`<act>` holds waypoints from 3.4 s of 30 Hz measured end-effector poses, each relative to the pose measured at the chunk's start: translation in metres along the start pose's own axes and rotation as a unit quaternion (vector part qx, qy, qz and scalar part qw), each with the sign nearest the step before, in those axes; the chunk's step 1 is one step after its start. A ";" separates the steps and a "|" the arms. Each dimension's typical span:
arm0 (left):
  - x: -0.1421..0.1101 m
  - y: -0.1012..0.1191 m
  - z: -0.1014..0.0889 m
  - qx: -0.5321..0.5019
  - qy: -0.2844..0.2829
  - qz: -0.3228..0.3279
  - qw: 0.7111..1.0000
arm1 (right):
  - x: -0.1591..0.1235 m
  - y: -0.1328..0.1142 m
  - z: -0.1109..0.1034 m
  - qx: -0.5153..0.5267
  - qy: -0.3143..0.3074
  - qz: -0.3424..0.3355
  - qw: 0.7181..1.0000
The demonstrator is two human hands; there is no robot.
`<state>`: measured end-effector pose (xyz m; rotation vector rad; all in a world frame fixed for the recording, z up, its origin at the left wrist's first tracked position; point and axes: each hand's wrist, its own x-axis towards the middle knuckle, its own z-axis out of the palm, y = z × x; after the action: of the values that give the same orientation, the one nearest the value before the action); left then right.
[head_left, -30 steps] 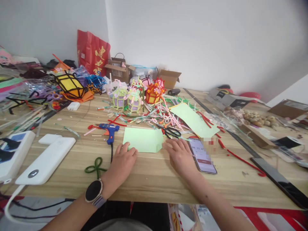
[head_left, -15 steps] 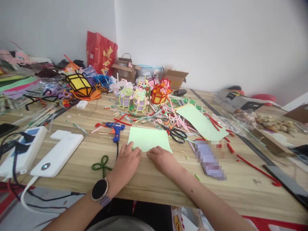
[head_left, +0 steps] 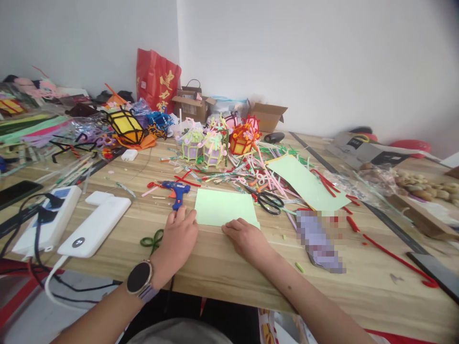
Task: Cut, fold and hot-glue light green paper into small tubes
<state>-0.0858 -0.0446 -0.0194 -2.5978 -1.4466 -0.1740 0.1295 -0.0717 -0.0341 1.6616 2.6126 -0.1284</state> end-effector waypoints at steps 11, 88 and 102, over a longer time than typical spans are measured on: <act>0.017 -0.010 -0.001 -0.069 0.002 0.034 0.997 | -0.001 0.001 0.002 0.017 0.017 -0.008 1.000; 0.046 -0.042 -0.004 -0.096 -0.074 0.075 0.990 | 0.075 -0.043 0.007 0.231 0.151 -0.055 0.960; 0.032 -0.036 -0.001 -0.098 -0.049 0.072 0.991 | 0.077 -0.034 0.022 0.341 0.206 -0.068 0.915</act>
<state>-0.1000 0.0002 -0.0091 -2.8948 -1.3248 -0.1802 0.0657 -0.0186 -0.0602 1.8311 3.2516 -0.8827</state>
